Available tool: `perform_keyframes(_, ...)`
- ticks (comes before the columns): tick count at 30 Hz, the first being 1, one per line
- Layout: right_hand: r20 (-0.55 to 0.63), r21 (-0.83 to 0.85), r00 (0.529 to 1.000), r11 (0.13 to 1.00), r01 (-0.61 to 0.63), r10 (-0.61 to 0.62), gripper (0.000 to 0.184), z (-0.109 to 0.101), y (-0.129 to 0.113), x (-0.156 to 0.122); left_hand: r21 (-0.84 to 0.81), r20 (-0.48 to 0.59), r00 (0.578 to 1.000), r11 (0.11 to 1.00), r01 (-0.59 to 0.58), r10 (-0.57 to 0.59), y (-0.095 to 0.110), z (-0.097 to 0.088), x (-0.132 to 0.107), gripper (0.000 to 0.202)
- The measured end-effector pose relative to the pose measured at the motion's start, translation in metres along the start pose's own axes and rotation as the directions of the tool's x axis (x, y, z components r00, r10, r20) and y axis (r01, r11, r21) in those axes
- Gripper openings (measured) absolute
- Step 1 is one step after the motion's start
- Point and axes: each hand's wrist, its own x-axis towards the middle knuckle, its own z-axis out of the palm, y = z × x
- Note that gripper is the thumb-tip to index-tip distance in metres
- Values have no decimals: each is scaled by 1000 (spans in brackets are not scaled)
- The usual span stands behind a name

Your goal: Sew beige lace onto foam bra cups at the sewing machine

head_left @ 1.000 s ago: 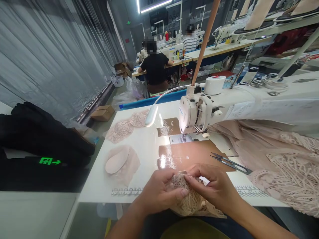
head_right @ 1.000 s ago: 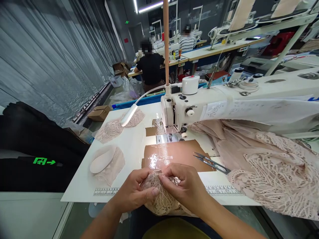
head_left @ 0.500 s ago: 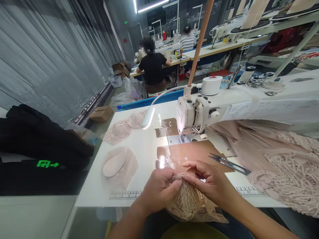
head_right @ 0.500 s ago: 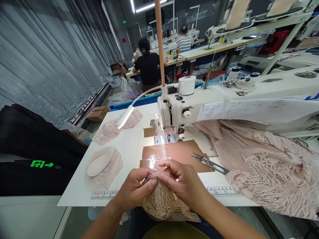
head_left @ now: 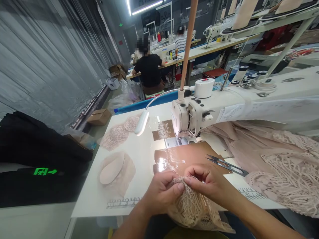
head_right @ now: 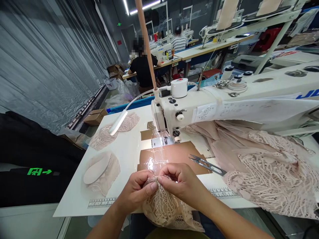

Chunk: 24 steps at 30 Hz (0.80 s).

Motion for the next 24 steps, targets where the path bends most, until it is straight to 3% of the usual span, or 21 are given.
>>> perform_keyframes(2,33,121,999,992,-41,37,32,1,5,4,-171,-25,999,984,42,-47,-6,8,3,34)
perform_keyframes(5,68,268,993,957,-108,93,38,2,13,12,-453,-57,983,882,132,-177,-16,14,7,36)
perform_keyframes(7,42,306,992,943,-127,120,39,-4,18,15,-544,-126,960,827,144,-250,-16,7,7,34)
perform_keyframes(9,-18,299,989,945,-133,145,40,-16,21,15,-528,-270,921,843,101,-280,-7,-13,4,28)
perform_keyframes(11,-80,249,984,959,-133,157,39,-32,22,11,-399,-470,846,916,50,-251,10,-40,-1,23)
perform_keyframes(12,-106,210,982,969,-132,156,38,-40,23,9,-284,-590,782,958,33,-202,19,-54,-3,23)
perform_keyframes(13,-128,162,980,978,-128,150,36,-48,23,6,-122,-695,708,991,49,-121,28,-65,-3,24)
perform_keyframes(14,-145,107,979,986,-125,140,34,-54,24,5,87,-751,660,992,92,5,34,-74,-1,24)
perform_keyframes(15,-156,45,979,991,-123,129,32,-59,24,4,313,-741,654,940,135,153,37,-78,3,24)
perform_keyframes(16,-158,-25,981,993,-119,114,30,-63,23,5,529,-663,688,835,153,294,37,-77,11,23)
perform_keyframes(18,-137,-186,988,978,-90,65,25,-66,22,11,837,-367,816,542,79,447,25,-64,35,22)
perform_keyframes(20,-103,-340,995,940,-36,1,21,-66,21,21,939,-167,898,343,19,406,1,-39,63,23)
perform_keyframes(21,-90,-405,996,914,-12,-26,21,-65,20,26,960,-99,940,280,4,327,-12,-25,76,26)
perform_keyframes(24,-74,-551,995,834,20,-72,25,-61,20,38,962,-13,969,269,-55,245,-43,12,98,29)
